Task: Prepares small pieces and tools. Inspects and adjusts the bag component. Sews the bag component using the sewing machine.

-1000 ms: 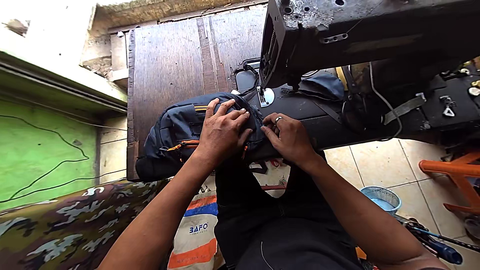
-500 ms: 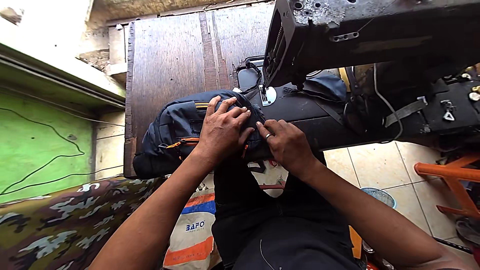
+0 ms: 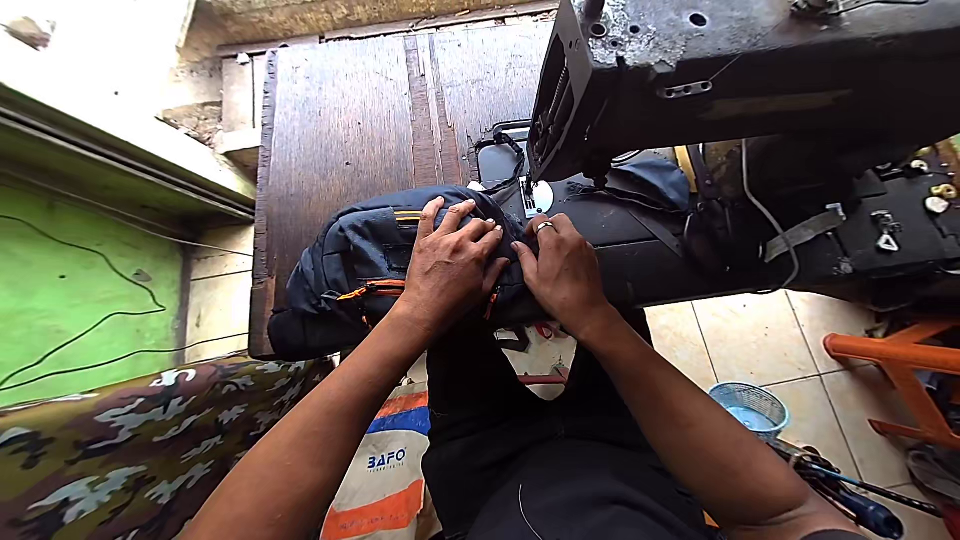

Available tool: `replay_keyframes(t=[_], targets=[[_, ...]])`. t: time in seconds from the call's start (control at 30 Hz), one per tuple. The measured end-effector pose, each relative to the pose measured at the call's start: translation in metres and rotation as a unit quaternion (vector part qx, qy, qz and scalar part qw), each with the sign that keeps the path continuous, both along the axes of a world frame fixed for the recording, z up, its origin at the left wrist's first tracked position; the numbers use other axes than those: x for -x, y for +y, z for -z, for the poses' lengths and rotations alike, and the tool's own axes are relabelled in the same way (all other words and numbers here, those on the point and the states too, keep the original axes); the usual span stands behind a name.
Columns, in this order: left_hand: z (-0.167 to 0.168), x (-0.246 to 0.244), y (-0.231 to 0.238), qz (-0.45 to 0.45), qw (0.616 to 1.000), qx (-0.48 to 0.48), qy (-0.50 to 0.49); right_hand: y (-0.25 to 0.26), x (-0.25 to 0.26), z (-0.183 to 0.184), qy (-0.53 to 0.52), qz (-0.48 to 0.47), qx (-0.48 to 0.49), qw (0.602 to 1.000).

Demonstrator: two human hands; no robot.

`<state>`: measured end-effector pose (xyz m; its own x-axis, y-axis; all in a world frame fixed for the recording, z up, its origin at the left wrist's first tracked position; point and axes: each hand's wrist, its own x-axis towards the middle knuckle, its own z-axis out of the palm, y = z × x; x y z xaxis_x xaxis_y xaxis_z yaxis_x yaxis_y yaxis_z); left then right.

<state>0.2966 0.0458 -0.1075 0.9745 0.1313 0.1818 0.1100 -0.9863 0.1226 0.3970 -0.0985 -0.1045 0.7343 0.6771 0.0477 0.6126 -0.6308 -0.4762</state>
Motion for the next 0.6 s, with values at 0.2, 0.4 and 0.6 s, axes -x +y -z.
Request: replay_keyframes(t=[0.2, 0.4, 0.6], targets=[[0.002, 0.001, 0.001, 0.009, 1.000, -0.001, -0.014, 0.009, 0.011, -0.007, 0.004, 0.011, 0.012, 1.000], [0.002, 0.005, 0.003, 0.019, 0.999, 0.013, -0.023, 0.001, -0.009, -0.010, 0.202, 0.030, -0.079, 0.976], [-0.009, 0.002, 0.003, 0.009, 0.999, 0.030, -0.015, -0.001, -0.010, -0.003, 0.234, 0.062, -0.136, 0.961]])
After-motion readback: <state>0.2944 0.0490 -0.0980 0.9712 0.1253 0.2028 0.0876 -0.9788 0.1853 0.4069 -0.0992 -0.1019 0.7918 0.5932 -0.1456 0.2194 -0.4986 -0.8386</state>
